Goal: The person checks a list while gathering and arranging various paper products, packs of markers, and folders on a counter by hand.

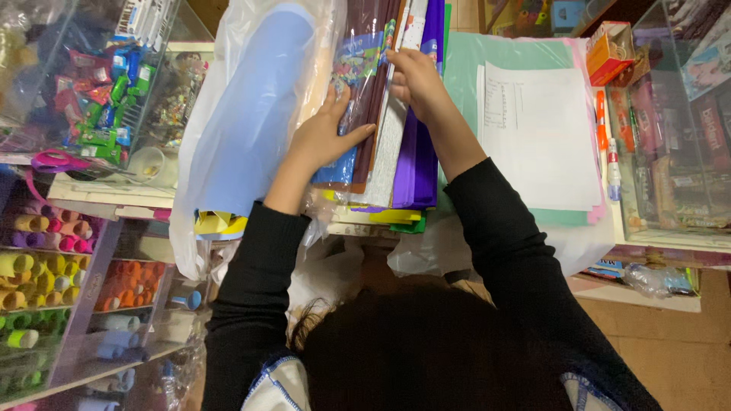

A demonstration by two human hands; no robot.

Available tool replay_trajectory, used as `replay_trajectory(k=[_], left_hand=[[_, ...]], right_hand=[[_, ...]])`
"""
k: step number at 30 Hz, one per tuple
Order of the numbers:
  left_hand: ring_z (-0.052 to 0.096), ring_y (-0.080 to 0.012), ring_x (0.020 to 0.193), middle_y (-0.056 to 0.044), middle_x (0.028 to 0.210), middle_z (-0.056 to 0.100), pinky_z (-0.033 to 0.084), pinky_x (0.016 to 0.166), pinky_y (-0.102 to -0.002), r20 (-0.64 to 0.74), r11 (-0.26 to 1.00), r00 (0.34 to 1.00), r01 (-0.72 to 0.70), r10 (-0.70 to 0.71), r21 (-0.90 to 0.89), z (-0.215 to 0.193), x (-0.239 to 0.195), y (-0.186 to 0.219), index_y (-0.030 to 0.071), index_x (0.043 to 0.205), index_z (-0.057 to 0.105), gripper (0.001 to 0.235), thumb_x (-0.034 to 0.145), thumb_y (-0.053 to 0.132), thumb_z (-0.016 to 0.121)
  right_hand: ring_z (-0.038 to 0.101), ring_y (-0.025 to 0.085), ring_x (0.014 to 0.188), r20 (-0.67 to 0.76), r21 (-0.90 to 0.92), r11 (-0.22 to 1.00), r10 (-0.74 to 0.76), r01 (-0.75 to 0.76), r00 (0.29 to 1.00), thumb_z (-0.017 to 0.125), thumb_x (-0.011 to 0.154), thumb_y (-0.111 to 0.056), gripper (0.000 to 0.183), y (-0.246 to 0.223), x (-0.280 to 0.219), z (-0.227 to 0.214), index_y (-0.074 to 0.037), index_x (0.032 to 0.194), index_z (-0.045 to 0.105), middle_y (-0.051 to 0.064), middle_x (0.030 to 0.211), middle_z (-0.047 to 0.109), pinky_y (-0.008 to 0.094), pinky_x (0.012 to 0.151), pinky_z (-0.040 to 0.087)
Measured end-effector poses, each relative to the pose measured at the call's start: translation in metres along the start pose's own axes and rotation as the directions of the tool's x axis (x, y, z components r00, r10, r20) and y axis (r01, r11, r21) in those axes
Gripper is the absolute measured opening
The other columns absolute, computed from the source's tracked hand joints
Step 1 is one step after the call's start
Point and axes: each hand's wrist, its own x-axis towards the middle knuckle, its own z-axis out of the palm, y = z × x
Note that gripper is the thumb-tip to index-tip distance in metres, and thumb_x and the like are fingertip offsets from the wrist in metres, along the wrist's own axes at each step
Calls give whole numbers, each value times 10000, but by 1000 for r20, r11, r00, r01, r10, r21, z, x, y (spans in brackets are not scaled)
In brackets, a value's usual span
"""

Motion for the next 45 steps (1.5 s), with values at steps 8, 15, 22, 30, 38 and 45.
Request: replay_trajectory(k=[8,15,22,30,38,45], left_hand=[[300,-292,1427,-147,1610,69,287,1099,-397,-87,964,996,-33,10,-265,4,3,-13,181,1538,161,950,796,633,546],[42,-292,1505,-254,1596,-50,282,1114,-423,-58,978,998,8,-20,-207,20,17,-11,112,1508,-147,1327,695,491,831],[259,-292,1446,-164,1597,171,292,1123,-379,-122,935,992,-77,37,-347,8,19,-25,64,1519,-22,1122,723,224,753],[323,-233,1420,-89,1576,270,301,1104,-342,-109,859,990,-135,93,-494,-2,1,-22,101,1528,104,923,759,202,605],[255,-222,1449,-106,1592,212,217,1150,-326,-110,855,982,-186,151,-485,9,11,-35,75,1523,117,921,767,189,631],[161,-242,1484,-108,1617,128,210,1154,-375,-57,862,981,-189,184,-471,9,2,-33,105,1534,85,891,815,209,600]], right_hand=[[365,67,405,-9,124,992,-27,28,1000,522,957,-381,226,33,40,12,-158,929,504,-51,603,342,265,350,369],[232,29,399,-15,153,982,-115,116,993,488,1003,-209,128,35,28,15,-151,1026,600,-78,585,219,225,319,268],[192,79,435,-72,205,969,-127,139,989,496,982,-92,391,38,26,10,-203,700,250,-35,646,164,263,323,203],[292,103,389,-125,53,990,-122,129,985,450,854,-37,726,15,-10,7,-123,1545,244,-19,525,295,290,312,355],[565,234,697,22,-793,458,-638,402,770,517,934,-211,321,12,-2,-9,4,1160,593,44,720,550,395,661,435],[389,294,1395,37,-384,923,-19,32,999,473,820,-631,968,-49,-31,33,-103,1527,76,167,1607,116,306,763,516]])
